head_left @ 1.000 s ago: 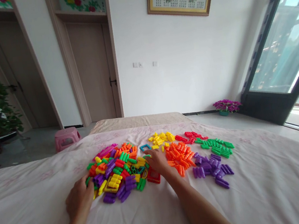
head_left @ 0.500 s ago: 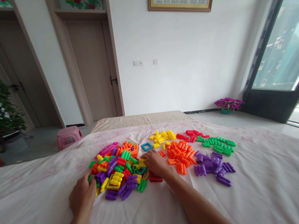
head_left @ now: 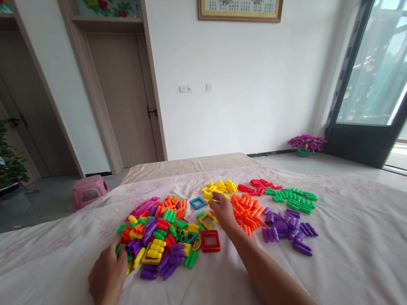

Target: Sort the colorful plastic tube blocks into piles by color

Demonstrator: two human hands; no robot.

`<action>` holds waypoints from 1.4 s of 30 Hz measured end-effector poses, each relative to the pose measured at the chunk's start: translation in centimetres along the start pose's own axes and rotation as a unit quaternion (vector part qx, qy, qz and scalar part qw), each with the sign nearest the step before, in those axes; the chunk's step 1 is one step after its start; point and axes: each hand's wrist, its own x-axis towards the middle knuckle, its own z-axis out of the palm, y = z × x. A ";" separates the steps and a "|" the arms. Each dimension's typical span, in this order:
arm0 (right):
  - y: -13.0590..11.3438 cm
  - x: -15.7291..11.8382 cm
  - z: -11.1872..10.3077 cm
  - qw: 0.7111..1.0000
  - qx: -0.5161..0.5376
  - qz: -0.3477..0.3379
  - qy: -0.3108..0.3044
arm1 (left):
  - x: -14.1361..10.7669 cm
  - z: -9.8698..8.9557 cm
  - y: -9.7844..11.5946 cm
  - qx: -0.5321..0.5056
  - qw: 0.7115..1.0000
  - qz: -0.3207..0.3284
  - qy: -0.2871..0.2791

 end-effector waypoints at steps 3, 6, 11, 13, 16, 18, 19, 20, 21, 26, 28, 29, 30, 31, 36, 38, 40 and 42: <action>0.4 0.5 -0.2 0.999 0.045 0.009 0.028 | 0.1 0.2 -0.1 0.002 1.000 0.004 0.005; 0.1 0.1 0.0 0.999 0.032 -0.001 -0.009 | 0.1 0.3 -0.2 0.005 1.000 0.009 0.017; -2.2 -2.1 0.2 0.960 -0.164 -0.105 -0.202 | 0.0 0.2 -0.2 0.003 1.000 0.009 0.021; -3.4 -3.1 0.1 0.919 -0.257 -0.161 -0.253 | 0.0 0.1 -0.2 0.003 1.000 0.008 0.017; -4.8 -4.3 0.1 0.859 -0.349 -0.210 -0.310 | -0.1 0.0 -0.1 0.005 1.000 0.010 0.019; -5.2 -4.7 0.1 0.848 -0.363 -0.224 -0.315 | -0.1 0.0 0.0 0.006 1.000 0.009 0.021; -5.3 -4.8 0.2 0.849 -0.360 -0.226 -0.313 | -0.1 -0.1 0.0 0.005 1.000 0.009 0.019; -5.4 -4.9 0.2 0.852 -0.355 -0.226 -0.310 | -0.1 -0.1 0.0 0.004 1.000 0.009 0.016; -5.4 -5.0 0.2 0.855 -0.351 -0.224 -0.308 | -0.1 -0.1 0.0 0.003 1.000 0.008 0.013; -5.2 -4.1 -0.1 0.889 -0.338 -0.173 -0.254 | 0.0 0.0 0.0 0.000 1.000 0.004 0.007; -4.9 -3.2 -0.4 0.909 -0.329 -0.134 -0.217 | 0.0 0.0 0.0 -0.003 1.000 0.004 0.009; -4.6 -2.8 -0.7 0.917 -0.323 -0.115 -0.203 | 0.0 0.1 0.0 -0.004 1.000 0.005 0.010; -4.3 -2.3 -1.0 0.923 -0.317 -0.098 -0.195 | 0.0 0.1 0.0 -0.005 1.000 0.005 0.011; -3.9 -1.7 -1.2 0.930 -0.307 -0.083 -0.186 | 0.0 0.1 0.0 -0.006 1.000 0.006 0.014; -1.3 0.3 -2.4 0.986 -0.162 -0.019 -0.033 | -0.1 0.0 0.0 -0.003 0.999 0.013 0.045; -0.5 0.6 -2.3 0.995 -0.095 -0.002 0.024 | -0.2 -0.1 0.0 0.001 0.999 0.012 0.051; -0.4 0.4 -1.8 0.997 -0.076 -0.001 0.032 | -0.2 -0.2 0.1 0.003 0.999 0.013 0.051; -0.8 -0.4 -1.0 0.995 -0.098 -0.017 -0.024 | -0.3 -0.2 0.2 0.004 0.999 0.014 0.050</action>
